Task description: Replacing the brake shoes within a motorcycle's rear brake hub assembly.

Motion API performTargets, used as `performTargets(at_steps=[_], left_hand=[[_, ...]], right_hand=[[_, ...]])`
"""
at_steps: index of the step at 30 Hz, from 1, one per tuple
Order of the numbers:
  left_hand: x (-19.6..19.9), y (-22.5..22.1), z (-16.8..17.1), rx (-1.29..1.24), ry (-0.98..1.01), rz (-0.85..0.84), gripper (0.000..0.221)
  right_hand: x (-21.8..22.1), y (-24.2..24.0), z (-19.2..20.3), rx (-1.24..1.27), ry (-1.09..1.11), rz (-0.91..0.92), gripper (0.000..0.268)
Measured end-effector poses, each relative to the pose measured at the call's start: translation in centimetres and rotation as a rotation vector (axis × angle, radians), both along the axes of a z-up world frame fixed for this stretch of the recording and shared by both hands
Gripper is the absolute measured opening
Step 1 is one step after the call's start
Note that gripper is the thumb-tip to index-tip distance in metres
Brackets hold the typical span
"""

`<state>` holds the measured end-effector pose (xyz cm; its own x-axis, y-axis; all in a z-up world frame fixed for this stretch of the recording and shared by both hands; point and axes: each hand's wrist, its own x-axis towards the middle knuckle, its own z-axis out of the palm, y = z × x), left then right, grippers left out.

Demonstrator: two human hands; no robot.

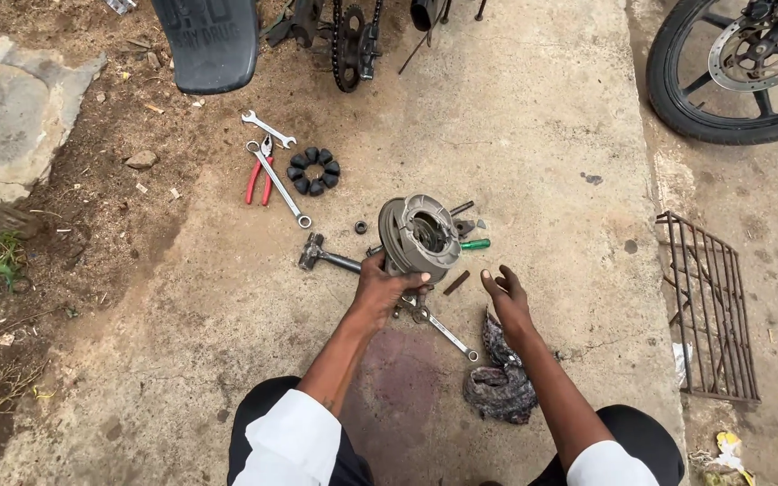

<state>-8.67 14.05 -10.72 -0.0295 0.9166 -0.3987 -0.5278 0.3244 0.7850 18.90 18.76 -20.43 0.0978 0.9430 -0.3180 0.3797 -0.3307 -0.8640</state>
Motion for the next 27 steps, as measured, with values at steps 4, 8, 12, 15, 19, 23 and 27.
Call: performTargets(at_steps=[4,8,12,15,19,23,27], left_hand=[[0.6,0.4,-1.0,-0.028,-0.076,0.015,0.064],[1.2,0.7,-0.1,0.107,-0.094,-0.062,0.054],[1.5,1.1,-0.7,0.181,-0.123,-0.136,0.052],[2.0,1.1,-0.4,0.253,-0.160,-0.143,0.052],[3.9,0.5,-0.5,0.297,-0.177,-0.139,0.054],[3.5,0.6,0.8,0.363,0.019,-0.249,0.053],[3.8,0.9,0.6,0.330,0.077,-0.296,0.052]], right_hand=[[-3.6,-1.5,5.9,-0.284,0.371,0.088,0.065],[-3.3,-2.4,5.9,-0.307,0.650,0.329,0.048],[-1.0,-1.7,8.6,-0.232,0.547,0.325,0.032],[-1.0,-2.3,10.2,-0.185,0.585,0.387,0.030],[-1.5,-3.3,8.9,-0.206,0.620,0.357,0.029],[1.4,-2.3,6.7,-0.114,0.599,0.391,0.016],[2.6,-1.3,7.7,-0.167,0.583,0.391,0.015]])
